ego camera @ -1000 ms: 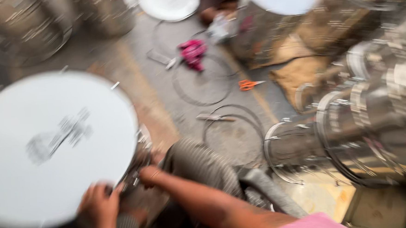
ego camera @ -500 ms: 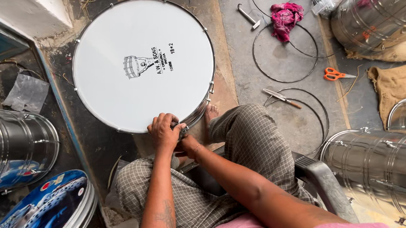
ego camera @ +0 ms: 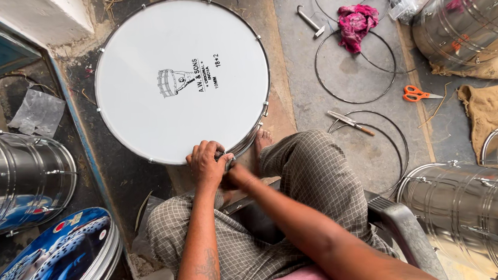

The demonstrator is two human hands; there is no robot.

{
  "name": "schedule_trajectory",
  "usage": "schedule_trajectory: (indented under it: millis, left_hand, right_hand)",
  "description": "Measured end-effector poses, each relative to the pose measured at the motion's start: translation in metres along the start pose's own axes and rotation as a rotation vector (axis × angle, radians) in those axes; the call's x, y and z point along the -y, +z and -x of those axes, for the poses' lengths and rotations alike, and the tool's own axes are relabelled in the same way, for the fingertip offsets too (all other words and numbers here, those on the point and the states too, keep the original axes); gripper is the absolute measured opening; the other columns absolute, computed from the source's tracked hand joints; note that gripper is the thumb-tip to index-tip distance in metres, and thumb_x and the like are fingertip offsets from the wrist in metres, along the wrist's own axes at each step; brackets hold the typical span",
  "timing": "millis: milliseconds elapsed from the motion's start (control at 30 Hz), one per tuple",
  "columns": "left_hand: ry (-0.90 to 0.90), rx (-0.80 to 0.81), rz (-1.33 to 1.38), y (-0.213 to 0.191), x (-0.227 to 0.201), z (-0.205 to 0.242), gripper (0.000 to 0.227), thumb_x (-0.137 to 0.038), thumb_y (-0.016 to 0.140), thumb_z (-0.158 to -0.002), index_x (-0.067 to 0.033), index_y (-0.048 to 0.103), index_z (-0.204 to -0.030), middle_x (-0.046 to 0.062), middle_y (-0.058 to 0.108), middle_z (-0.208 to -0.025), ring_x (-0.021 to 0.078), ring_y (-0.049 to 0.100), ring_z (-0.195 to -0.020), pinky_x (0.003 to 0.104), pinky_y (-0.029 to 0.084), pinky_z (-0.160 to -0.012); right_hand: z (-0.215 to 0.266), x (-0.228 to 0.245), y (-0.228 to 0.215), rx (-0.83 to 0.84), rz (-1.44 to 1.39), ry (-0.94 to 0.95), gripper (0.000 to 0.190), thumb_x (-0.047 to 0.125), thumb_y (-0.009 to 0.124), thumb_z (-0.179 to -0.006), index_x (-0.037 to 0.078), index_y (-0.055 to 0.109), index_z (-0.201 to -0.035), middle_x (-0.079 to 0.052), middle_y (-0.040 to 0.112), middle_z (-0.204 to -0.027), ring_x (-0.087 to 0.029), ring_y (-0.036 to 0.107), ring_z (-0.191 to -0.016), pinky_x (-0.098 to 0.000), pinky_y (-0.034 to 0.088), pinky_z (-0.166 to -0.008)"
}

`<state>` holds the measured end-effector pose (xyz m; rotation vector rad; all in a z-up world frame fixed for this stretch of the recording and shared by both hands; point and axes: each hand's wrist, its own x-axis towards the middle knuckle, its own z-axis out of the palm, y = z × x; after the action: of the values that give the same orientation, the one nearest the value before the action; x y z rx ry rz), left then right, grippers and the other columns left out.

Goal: The person sits cross-legged on a chair and uses a wrench to tighten the tension rods on a white drum head. The person systematically moves around the drum, adjusting each rod to secure the head to the drum shell.

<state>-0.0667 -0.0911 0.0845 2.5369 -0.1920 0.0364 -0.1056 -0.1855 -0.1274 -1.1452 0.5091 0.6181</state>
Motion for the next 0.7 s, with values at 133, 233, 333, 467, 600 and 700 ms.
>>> schedule_trajectory:
  millis: [133,233,333,467,600,700]
  left_hand:
    - [0.013,0.005,0.020,-0.002,0.000,0.003,0.033,-0.034,0.090,-0.070,-0.0183,0.067,-0.088,-0.005,0.061,-0.086,0.0184,0.057,-0.093,0.042,0.038,-0.091]
    - [-0.017,0.017,0.003,-0.005,-0.004,0.002,0.034,-0.035,0.090,-0.068,-0.0175,0.067,-0.086,-0.006,0.061,-0.087,0.0185,0.057,-0.092,0.042,0.037,-0.091]
    - [-0.055,0.044,0.007,-0.002,-0.004,0.001,0.033,-0.036,0.090,-0.069,-0.0188,0.067,-0.086,-0.006,0.060,-0.085,0.0177,0.057,-0.090,0.041,0.037,-0.091]
    - [-0.018,0.022,0.000,0.002,0.000,-0.001,0.033,-0.035,0.090,-0.068,-0.0178,0.067,-0.085,-0.005,0.061,-0.087,0.0184,0.057,-0.092,0.042,0.037,-0.092]
    - [0.001,0.001,-0.003,0.003,0.003,0.004,0.033,-0.034,0.090,-0.069,-0.0167,0.067,-0.086,-0.005,0.062,-0.089,0.0199,0.057,-0.094,0.042,0.037,-0.091]
    - [0.005,0.001,0.018,0.002,0.002,0.002,0.033,-0.033,0.090,-0.069,-0.0166,0.067,-0.085,-0.004,0.062,-0.088,0.0204,0.058,-0.094,0.043,0.037,-0.090]
  right_hand:
    - [-0.028,0.044,-0.085,-0.180,1.464,-0.034,0.031,0.022,0.071,-0.090,0.002,0.072,-0.115,-0.018,0.071,-0.114,-0.033,0.068,-0.106,-0.0456,0.056,-0.087]
    - [-0.032,0.036,-0.093,-0.210,1.475,-0.094,0.028,0.018,0.066,-0.092,0.004,0.070,-0.116,-0.019,0.071,-0.114,-0.033,0.070,-0.103,-0.0448,0.057,-0.087]
    - [-0.016,0.021,-0.085,-0.140,1.175,-0.031,0.024,0.011,0.062,-0.093,0.003,0.067,-0.116,-0.022,0.072,-0.110,-0.034,0.071,-0.094,-0.0439,0.057,-0.078]
    - [0.020,-0.003,-0.024,0.058,0.119,0.208,0.018,0.003,0.058,-0.093,-0.002,0.061,-0.111,-0.026,0.071,-0.096,-0.034,0.072,-0.076,-0.0430,0.059,-0.055]
    - [0.026,0.004,0.015,0.012,-0.130,0.055,0.020,0.007,0.060,-0.094,0.002,0.062,-0.113,-0.018,0.071,-0.098,-0.030,0.074,-0.082,-0.0415,0.065,-0.067]
    - [0.012,0.000,0.033,-0.058,-0.281,-0.039,0.020,0.016,0.059,-0.099,0.006,0.062,-0.116,-0.011,0.072,-0.101,-0.024,0.072,-0.086,-0.0379,0.062,-0.069]
